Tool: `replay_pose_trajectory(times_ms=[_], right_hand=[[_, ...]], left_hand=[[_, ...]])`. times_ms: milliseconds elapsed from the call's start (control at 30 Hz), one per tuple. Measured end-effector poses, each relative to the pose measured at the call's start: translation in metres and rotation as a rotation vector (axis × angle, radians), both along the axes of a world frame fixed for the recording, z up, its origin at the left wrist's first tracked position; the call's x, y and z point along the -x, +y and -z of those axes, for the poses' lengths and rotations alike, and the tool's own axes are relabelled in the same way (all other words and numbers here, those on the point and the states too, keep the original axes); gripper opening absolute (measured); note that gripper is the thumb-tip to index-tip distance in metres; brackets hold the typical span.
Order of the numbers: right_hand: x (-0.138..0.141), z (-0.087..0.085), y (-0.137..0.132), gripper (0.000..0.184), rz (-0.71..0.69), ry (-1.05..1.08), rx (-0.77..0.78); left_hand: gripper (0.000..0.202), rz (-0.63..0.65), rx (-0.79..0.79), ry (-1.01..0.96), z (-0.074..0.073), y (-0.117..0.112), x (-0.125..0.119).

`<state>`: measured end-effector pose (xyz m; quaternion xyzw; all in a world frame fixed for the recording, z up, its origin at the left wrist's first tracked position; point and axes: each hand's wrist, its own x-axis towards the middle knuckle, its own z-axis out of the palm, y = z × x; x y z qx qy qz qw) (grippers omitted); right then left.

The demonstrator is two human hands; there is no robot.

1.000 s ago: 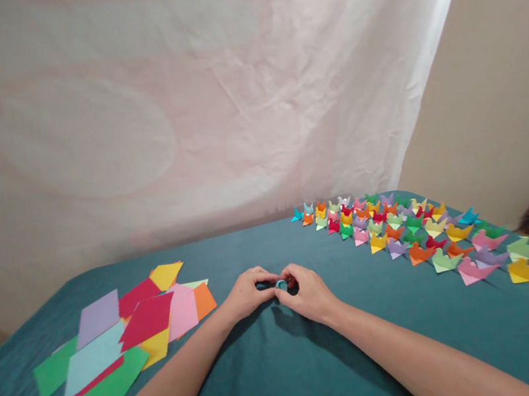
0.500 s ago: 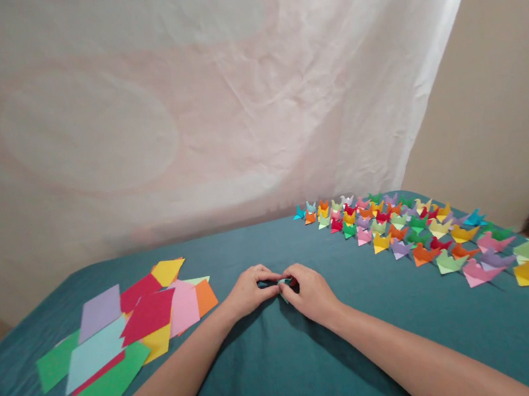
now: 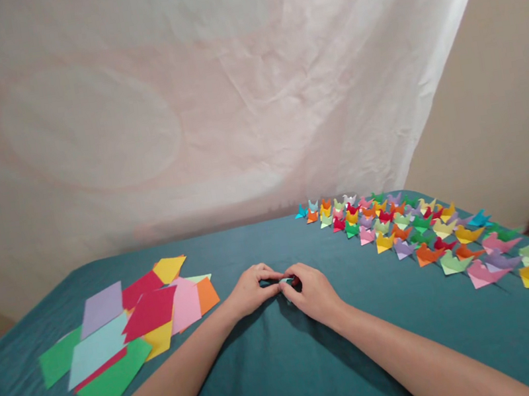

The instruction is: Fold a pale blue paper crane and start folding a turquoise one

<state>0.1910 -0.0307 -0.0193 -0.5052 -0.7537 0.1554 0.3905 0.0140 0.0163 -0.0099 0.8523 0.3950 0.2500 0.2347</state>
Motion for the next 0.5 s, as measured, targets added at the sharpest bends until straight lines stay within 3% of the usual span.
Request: replay_pose_trajectory(times_ms=[500], right_hand=[[-0.0022, -0.0012, -0.0021, 0.017, -0.008, 0.004, 0.015]], left_hand=[[0.025, 0.034, 0.021, 0.015, -0.0084, -0.0041, 0.0016]])
